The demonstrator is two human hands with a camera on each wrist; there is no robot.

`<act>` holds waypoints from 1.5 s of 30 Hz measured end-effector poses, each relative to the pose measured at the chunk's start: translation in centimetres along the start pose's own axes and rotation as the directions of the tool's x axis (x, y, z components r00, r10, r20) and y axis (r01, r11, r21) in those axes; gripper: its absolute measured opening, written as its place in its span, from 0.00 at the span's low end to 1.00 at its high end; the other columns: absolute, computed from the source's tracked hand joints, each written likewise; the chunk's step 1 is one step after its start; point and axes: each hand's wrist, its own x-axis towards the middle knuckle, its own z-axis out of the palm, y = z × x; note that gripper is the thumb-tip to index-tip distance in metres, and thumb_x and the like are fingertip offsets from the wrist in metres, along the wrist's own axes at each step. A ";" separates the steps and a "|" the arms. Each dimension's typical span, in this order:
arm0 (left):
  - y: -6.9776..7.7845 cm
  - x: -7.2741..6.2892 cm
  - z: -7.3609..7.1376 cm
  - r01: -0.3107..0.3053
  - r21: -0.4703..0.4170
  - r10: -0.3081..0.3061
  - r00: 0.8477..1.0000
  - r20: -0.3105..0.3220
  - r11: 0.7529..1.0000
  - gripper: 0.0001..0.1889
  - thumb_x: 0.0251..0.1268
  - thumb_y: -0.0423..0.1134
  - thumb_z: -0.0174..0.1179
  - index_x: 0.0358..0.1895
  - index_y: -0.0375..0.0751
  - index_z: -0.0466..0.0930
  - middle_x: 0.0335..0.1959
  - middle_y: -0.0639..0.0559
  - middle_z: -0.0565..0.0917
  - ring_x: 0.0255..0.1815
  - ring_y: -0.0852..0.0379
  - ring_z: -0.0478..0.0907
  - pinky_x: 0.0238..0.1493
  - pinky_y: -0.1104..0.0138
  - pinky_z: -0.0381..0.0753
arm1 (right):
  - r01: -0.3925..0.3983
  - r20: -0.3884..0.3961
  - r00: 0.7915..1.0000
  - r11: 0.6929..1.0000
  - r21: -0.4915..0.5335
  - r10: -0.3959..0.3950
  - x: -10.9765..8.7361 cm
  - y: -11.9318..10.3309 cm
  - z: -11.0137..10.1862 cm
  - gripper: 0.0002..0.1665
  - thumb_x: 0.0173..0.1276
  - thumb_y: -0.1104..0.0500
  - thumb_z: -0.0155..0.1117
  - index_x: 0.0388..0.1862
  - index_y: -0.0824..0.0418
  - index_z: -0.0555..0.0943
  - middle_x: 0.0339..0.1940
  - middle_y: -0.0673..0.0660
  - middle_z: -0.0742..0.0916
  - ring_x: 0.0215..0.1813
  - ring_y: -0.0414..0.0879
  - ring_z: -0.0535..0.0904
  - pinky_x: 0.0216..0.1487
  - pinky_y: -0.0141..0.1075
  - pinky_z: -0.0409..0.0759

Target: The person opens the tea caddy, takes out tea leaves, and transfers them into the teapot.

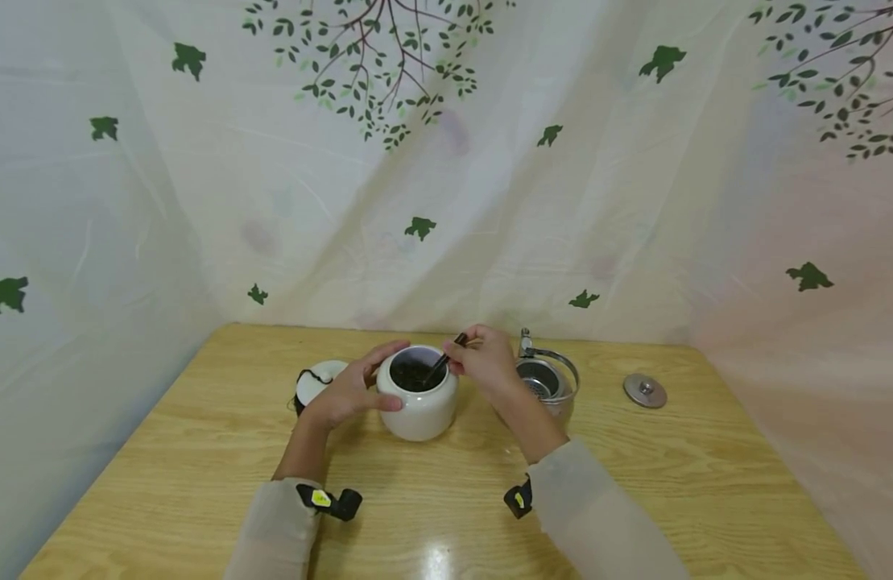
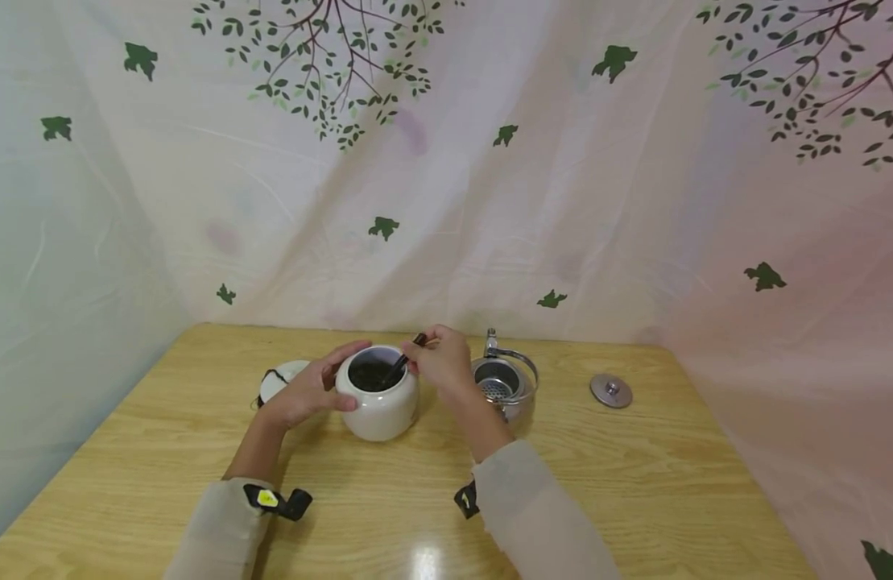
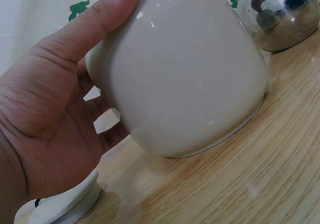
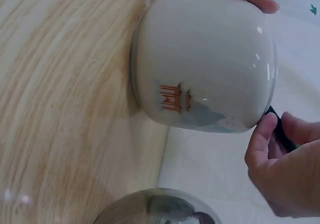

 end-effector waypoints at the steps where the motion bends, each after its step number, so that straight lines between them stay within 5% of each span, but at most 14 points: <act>1: 0.0 0.0 0.0 0.001 0.000 -0.001 1.000 0.000 1.000 0.50 0.52 0.45 0.80 0.79 0.62 0.63 0.77 0.58 0.66 0.78 0.46 0.60 0.73 0.37 0.55 | 0.013 0.027 1.000 1.000 -0.022 -0.013 0.0 0.1 -0.1 0.10 0.66 0.70 0.71 0.33 0.67 0.76 0.28 0.56 0.86 0.24 0.41 0.81 0.29 0.30 0.83; 7: 0.0 -0.1 -0.1 -0.002 -0.007 0.002 1.000 0.000 1.000 0.49 0.52 0.43 0.80 0.78 0.63 0.63 0.77 0.58 0.66 0.78 0.46 0.60 0.73 0.37 0.56 | 0.004 0.124 0.992 1.000 0.005 -0.004 -0.1 0.3 -0.5 0.09 0.68 0.70 0.70 0.36 0.68 0.76 0.32 0.59 0.87 0.28 0.43 0.83 0.34 0.33 0.84; 24: 0.0 0.0 0.0 -0.012 -0.025 0.012 1.000 0.014 1.000 0.50 0.53 0.44 0.79 0.80 0.58 0.62 0.78 0.58 0.64 0.78 0.45 0.59 0.74 0.37 0.53 | -0.074 -0.079 0.992 0.966 0.246 0.096 0.3 0.5 -0.2 0.12 0.69 0.71 0.68 0.35 0.65 0.72 0.34 0.58 0.87 0.27 0.41 0.83 0.30 0.30 0.84; 45: 0.1 0.0 0.0 -0.008 -0.020 0.008 1.000 0.003 1.000 0.48 0.51 0.45 0.80 0.77 0.66 0.64 0.78 0.58 0.65 0.78 0.45 0.59 0.74 0.36 0.52 | -0.088 -0.110 0.986 0.943 0.322 0.129 0.7 -0.2 -1.2 0.13 0.70 0.69 0.67 0.38 0.63 0.70 0.33 0.56 0.87 0.29 0.42 0.84 0.34 0.31 0.85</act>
